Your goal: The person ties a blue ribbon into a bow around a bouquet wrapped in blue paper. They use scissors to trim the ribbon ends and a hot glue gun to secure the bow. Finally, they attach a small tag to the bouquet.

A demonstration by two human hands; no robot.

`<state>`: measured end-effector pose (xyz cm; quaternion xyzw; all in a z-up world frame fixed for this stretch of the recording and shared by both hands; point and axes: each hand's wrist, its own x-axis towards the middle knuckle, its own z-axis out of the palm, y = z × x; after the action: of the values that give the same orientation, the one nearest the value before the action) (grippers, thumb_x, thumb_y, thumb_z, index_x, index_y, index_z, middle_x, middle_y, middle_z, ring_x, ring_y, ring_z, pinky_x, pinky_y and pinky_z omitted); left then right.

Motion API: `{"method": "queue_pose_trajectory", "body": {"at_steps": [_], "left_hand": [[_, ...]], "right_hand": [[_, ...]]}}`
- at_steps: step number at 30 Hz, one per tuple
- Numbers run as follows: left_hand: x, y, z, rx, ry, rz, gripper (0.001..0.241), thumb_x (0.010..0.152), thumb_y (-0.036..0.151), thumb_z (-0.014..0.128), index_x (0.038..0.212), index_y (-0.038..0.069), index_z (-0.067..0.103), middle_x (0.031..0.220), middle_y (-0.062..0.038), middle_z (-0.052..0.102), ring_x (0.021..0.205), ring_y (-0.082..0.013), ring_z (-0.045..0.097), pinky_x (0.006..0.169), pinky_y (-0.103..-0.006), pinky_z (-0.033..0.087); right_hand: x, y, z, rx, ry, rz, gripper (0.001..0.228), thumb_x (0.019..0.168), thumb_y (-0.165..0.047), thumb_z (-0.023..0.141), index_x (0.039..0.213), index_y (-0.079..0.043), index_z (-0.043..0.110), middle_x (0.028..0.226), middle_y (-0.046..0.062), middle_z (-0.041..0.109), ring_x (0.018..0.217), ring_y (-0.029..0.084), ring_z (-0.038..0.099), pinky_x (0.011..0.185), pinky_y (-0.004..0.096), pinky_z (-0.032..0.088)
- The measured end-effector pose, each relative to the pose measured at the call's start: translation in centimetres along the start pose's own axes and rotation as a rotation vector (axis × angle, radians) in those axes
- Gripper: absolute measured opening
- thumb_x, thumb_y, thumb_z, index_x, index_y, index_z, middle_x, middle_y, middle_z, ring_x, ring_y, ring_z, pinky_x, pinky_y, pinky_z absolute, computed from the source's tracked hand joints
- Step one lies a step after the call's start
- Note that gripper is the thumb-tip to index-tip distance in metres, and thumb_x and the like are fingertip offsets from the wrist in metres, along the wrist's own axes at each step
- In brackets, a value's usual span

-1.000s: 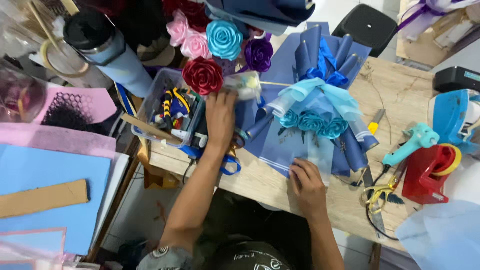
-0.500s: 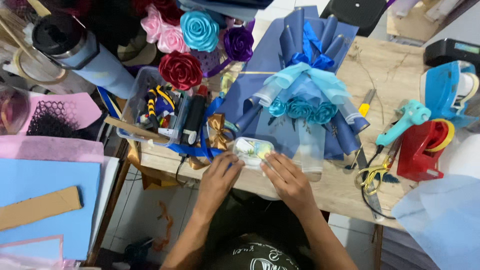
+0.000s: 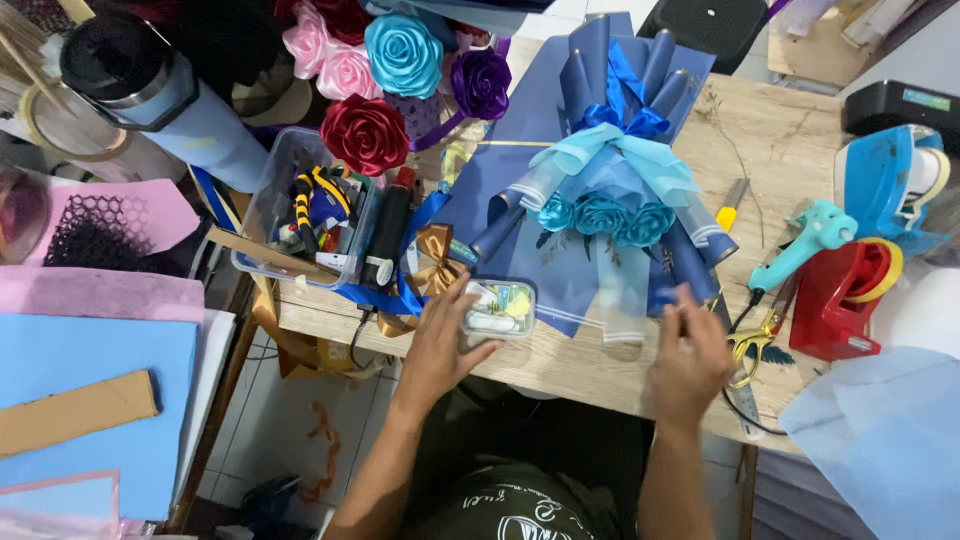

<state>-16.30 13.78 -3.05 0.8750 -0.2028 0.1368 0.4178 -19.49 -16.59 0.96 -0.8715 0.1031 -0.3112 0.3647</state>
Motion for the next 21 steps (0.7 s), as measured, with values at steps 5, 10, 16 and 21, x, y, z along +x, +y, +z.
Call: {"method": "queue_pose_trajectory", "body": {"at_steps": [5,10,16,21], "left_hand": [[0.7,-0.6,-0.8,-0.059,-0.008,-0.031,0.092,0.075,0.02,0.102,0.153,0.003,0.056,0.152,-0.026,0.064,0.14,-0.046,0.063,0.12,-0.0618,0.045],[0.8,-1.1,-1.9,-0.132,-0.042,-0.083,0.099,0.07,0.013,0.105,0.156,0.002,0.056,0.15,-0.025,0.065,0.142,-0.0485,0.061,0.121,-0.0628,0.045],[0.0,-2.7,-0.9,-0.198,0.017,-0.026,0.102,0.063,0.017,0.108,0.152,0.003,0.06,0.147,-0.021,0.068,0.14,-0.0451,0.064,0.119,-0.056,0.05],[0.8,-1.9,-1.5,-0.216,0.013,0.016,0.097,0.063,0.013,0.107,0.147,-0.001,0.061,0.142,-0.023,0.07,0.136,-0.0484,0.066,0.116,-0.0585,0.052]], "right_hand": [[0.0,7.2,1.5,-0.403,0.1,-0.259,0.021,0.117,-0.008,0.075,0.132,0.005,0.083,0.106,0.019,0.07,0.093,0.037,0.069,0.084,0.045,0.057],[0.6,3.3,0.6,-0.125,-0.003,-0.087,0.01,0.113,0.002,0.08,0.12,0.003,0.086,0.099,0.022,0.075,0.086,0.038,0.072,0.08,0.045,0.058],[-0.8,6.6,-0.5,0.477,-0.081,0.292,0.018,0.1,0.015,0.082,0.116,0.007,0.079,0.099,0.021,0.077,0.084,0.02,0.073,0.081,0.035,0.066],[-1.5,10.4,-1.0,0.508,-0.024,0.321,0.032,0.091,0.009,0.093,0.118,0.003,0.077,0.092,0.016,0.076,0.082,0.016,0.07,0.081,0.032,0.063]]}}
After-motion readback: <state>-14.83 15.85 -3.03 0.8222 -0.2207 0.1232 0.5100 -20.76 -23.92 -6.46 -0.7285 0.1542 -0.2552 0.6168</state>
